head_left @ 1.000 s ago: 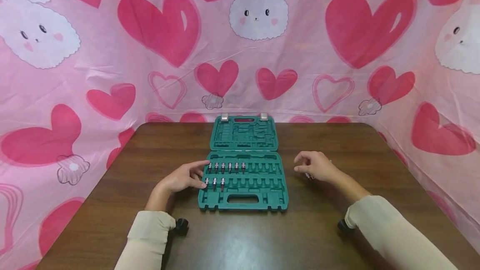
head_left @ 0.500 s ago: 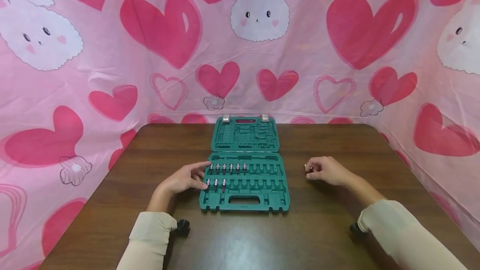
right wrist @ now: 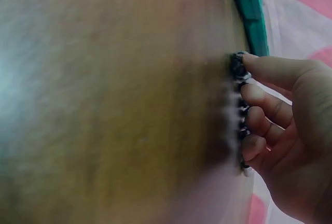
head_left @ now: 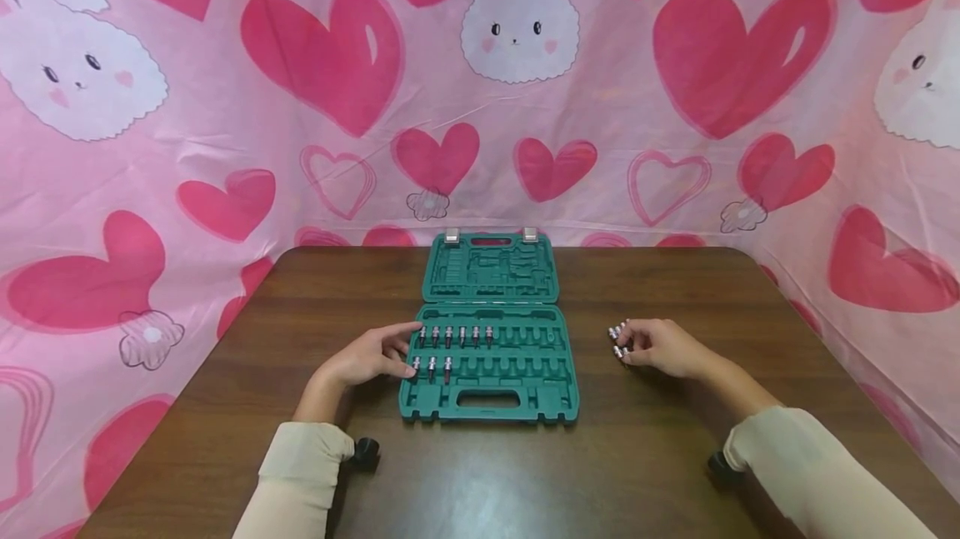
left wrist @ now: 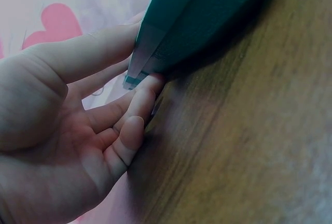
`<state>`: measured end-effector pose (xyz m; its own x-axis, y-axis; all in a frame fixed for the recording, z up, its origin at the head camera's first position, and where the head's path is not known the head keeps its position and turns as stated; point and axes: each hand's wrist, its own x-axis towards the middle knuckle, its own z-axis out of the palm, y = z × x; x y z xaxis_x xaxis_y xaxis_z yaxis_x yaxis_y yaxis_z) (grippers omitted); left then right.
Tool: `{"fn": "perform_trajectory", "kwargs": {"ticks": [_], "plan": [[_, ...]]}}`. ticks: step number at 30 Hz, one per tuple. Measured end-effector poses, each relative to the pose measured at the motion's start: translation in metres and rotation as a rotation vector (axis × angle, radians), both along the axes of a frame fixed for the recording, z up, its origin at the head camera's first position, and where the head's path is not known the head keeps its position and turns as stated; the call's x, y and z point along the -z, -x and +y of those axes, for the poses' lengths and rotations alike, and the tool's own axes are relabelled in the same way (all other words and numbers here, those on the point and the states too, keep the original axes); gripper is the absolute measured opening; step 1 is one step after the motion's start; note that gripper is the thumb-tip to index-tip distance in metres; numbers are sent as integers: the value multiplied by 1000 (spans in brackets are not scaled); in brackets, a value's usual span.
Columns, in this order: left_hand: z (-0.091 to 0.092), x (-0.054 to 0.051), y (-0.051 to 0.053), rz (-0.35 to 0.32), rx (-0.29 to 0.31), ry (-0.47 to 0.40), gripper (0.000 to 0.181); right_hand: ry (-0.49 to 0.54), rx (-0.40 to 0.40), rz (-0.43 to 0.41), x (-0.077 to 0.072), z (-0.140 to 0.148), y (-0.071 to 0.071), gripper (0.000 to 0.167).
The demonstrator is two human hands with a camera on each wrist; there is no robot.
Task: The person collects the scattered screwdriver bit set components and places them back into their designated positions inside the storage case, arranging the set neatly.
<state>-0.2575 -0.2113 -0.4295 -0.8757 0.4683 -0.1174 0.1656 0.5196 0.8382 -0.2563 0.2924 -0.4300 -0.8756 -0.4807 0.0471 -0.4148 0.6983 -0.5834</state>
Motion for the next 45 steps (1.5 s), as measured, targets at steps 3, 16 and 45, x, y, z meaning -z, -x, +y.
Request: {"fn": "perform_trajectory", "kwargs": {"ticks": [3,16,45], "plan": [[0,-1,0,-3,-3,3,76,-1,6,28,2,0,-2,16],[-1,1,1,-2,4,1,76,-8,-3,48,6,4,-2,16],[0,-1,0,-8,4,-12,76,-10,51,198,6,-3,-11,24]]}}
